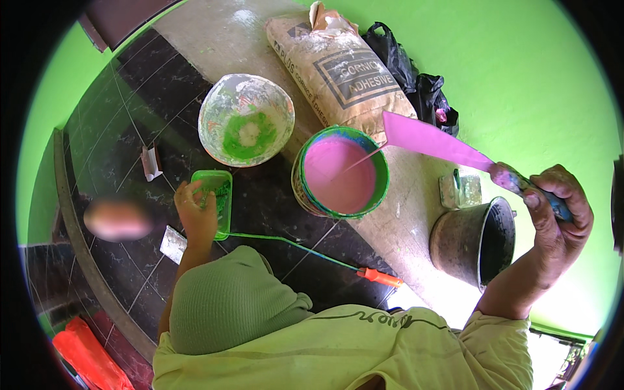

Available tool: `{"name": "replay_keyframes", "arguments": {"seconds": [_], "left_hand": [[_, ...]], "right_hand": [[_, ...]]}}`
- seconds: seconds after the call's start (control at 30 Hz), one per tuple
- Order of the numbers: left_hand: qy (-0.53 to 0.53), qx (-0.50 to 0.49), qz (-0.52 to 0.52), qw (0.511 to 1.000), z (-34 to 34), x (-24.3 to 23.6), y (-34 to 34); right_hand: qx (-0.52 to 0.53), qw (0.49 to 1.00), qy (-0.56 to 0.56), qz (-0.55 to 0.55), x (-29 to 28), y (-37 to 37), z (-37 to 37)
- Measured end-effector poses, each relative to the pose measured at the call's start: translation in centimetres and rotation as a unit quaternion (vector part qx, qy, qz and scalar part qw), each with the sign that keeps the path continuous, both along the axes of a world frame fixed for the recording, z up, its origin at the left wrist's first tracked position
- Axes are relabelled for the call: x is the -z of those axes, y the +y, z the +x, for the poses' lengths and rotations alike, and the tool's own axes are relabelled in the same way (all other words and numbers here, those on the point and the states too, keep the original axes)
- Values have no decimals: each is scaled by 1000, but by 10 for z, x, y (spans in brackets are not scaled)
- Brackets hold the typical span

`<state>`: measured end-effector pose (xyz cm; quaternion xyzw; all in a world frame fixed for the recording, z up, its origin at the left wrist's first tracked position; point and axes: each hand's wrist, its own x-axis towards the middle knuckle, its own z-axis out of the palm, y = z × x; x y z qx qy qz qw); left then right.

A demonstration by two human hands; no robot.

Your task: The person sits on the floor and mixes a pink liquid in a bucket using a stick. They add a liquid from a pink bottle into the bucket and continue stirring. The person then picks up a green dustpan and brush, walks to another room, and places them on the floor.

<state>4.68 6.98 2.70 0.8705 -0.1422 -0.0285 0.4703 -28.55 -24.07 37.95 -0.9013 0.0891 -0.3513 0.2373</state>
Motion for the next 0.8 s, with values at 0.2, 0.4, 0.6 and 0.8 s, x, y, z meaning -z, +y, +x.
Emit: {"name": "replay_keyframes", "arguments": {"seconds": [0.2, 0.4, 0.6, 0.8], "left_hand": [[-140, -75, 46, 986, 22, 12, 49], [-190, -228, 104, 949, 36, 58, 118], [-190, -416, 161, 875, 69, 105, 189], [-114, -523, 197, 821, 100, 86, 211]], "right_hand": [[60, 993, 49, 95, 41, 4, 16], [21, 956, 283, -67, 180, -7, 65], [4, 914, 360, -188, 234, -7, 72], [28, 931, 330, -152, 225, -5, 69]]}}
